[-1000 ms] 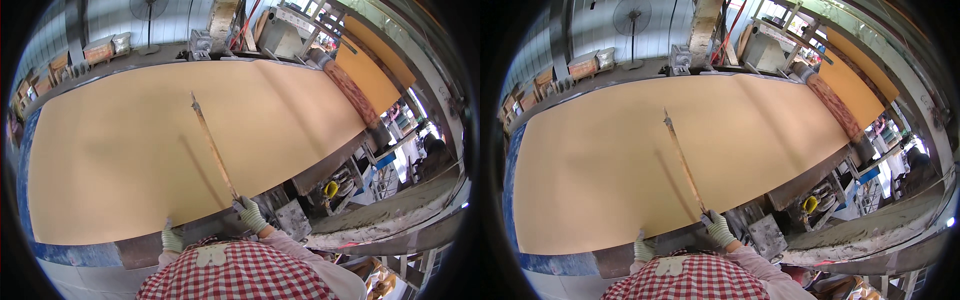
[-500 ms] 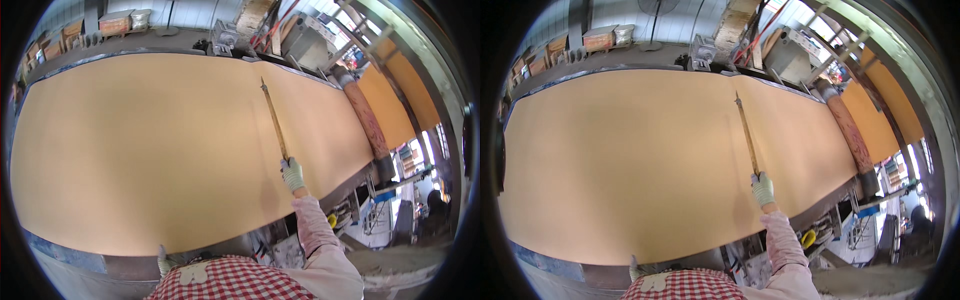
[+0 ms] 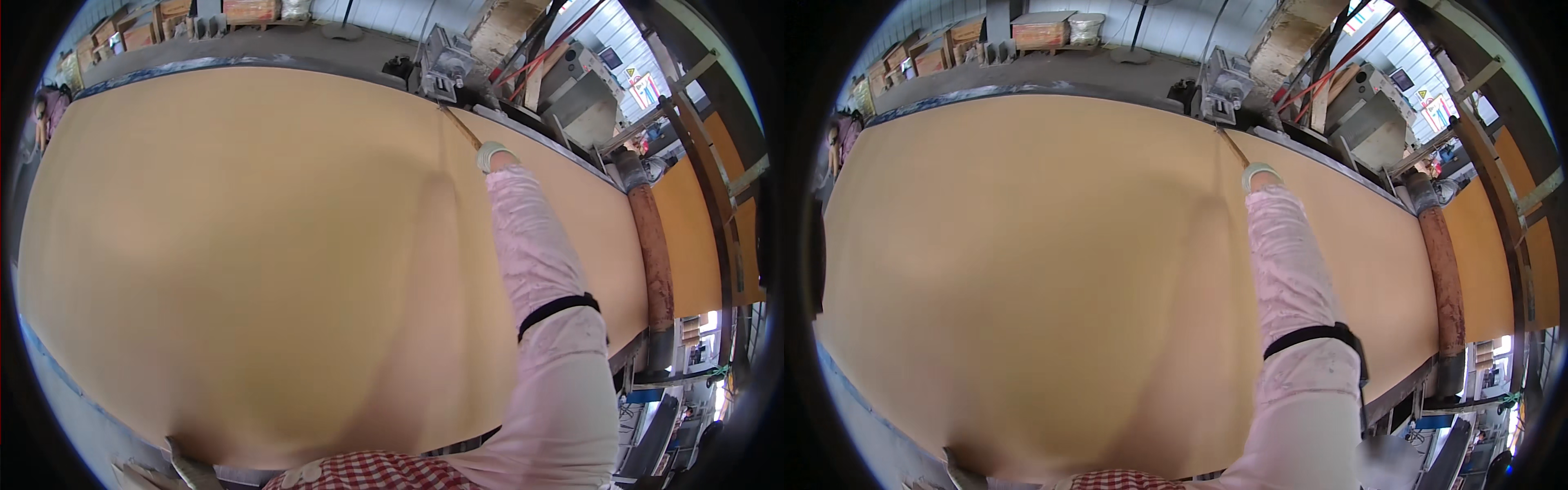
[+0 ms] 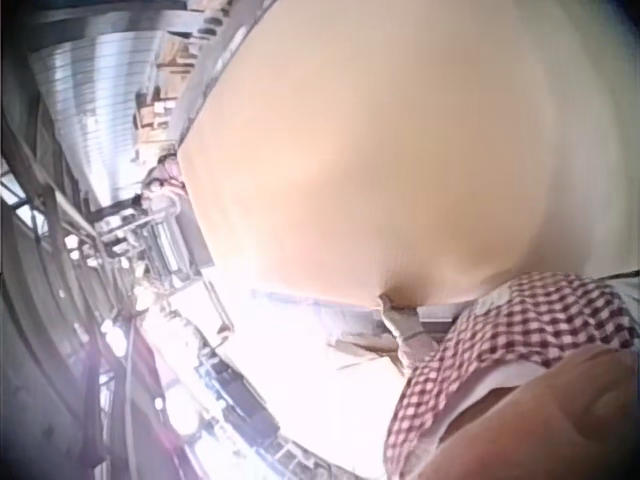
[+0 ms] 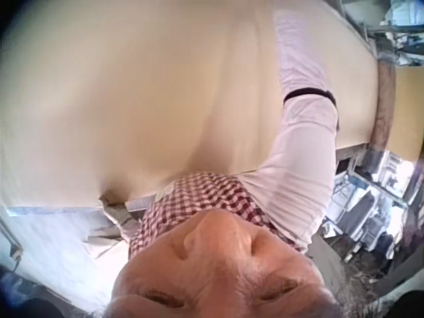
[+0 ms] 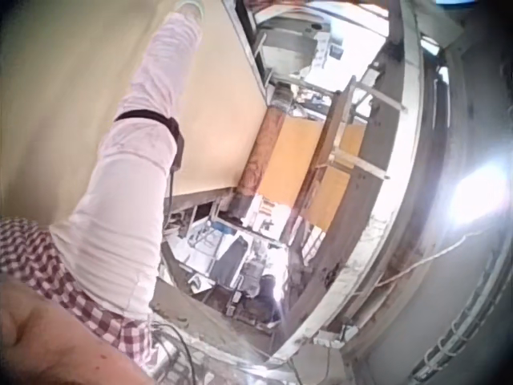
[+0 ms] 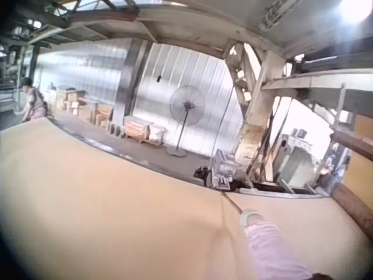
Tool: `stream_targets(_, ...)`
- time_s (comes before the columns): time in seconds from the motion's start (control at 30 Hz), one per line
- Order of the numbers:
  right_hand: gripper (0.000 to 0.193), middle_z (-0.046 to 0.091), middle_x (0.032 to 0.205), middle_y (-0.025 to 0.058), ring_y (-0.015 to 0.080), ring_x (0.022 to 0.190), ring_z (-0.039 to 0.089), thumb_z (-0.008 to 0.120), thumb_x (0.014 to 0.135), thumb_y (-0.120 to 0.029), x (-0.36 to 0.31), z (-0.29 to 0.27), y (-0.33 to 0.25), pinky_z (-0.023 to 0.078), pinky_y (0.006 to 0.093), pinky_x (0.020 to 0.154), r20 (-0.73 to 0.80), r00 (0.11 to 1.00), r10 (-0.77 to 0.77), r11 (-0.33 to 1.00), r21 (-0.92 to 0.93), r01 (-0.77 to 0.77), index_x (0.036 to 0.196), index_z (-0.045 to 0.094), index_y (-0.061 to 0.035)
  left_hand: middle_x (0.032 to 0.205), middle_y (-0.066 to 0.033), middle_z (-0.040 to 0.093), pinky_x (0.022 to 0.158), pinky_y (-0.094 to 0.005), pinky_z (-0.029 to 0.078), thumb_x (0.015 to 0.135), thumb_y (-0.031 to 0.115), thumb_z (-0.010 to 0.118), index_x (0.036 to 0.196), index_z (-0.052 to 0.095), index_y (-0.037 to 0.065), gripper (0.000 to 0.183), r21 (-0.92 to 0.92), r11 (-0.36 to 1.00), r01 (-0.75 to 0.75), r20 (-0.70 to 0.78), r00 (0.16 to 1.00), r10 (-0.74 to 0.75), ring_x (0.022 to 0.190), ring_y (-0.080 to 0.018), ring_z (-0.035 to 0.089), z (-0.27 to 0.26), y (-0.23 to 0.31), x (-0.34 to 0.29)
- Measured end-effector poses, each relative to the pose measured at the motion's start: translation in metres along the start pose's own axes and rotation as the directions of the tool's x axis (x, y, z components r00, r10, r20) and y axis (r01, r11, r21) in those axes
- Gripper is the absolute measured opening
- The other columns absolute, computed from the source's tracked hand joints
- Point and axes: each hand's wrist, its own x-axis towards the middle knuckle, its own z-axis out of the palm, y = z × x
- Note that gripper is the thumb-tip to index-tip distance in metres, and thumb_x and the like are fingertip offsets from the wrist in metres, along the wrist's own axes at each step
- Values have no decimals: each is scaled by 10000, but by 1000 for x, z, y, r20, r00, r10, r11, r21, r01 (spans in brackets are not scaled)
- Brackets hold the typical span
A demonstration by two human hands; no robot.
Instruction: Handling and aligning thin sheets of veneer or building material as they emerge from a large industrial roller.
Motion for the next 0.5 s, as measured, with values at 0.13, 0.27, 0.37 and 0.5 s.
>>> stream_targets(0.13, 138, 609, 610, 168, 288, 554, 618, 542, 700, -76, -160, -69, -46, 479, 403, 497, 331, 926, -184, 978, 157, 138, 703, 635, 27, 1076, -91, 577, 878, -361, 421, 891, 376, 466, 1100, 546, 27, 414, -48, 993, -104, 210, 971, 112, 1001, -222, 534, -30, 44, 11)
stream_targets(0.27, 121, 529, 485, 105, 209, 413, 547, 493, 684, -46, -376, -119, -39, 420, 354, 385, 471, 868, -160, 946, 324, -1, 585, 546, 0, 1110, -97, 556, 882, -374, 415, 900, 355, 459, 1126, 524, 18, 411, -213, 976, -32, 12, 999, 35, 1014, -244, 519, -59, 75, 45)
stream_targets(0.37, 97, 508, 485, 89, 198, 401, 528, 481, 694, -49, -530, -129, -29, 400, 334, 371, 677, 725, -127, 960, 268, -83, 657, 545, 13, 1120, -114, 548, 892, -384, 408, 903, 335, 455, 1125, 520, 10, 399, -141, 987, -75, 61, 995, 84, 1029, -261, 511, -107, 101, 91)
stream_targets(0.5, 185, 545, 579, 80, 169, 494, 515, 493, 794, -90, -797, -130, -15, 400, 329, 445, 837, 513, 190, 541, 347, -766, 944, 574, -17, 1096, -131, 559, 891, -400, 406, 913, 288, 431, 1119, 518, 5, 361, -175, 982, -73, 34, 996, 81, 1031, -266, 512, -120, 118, 196)
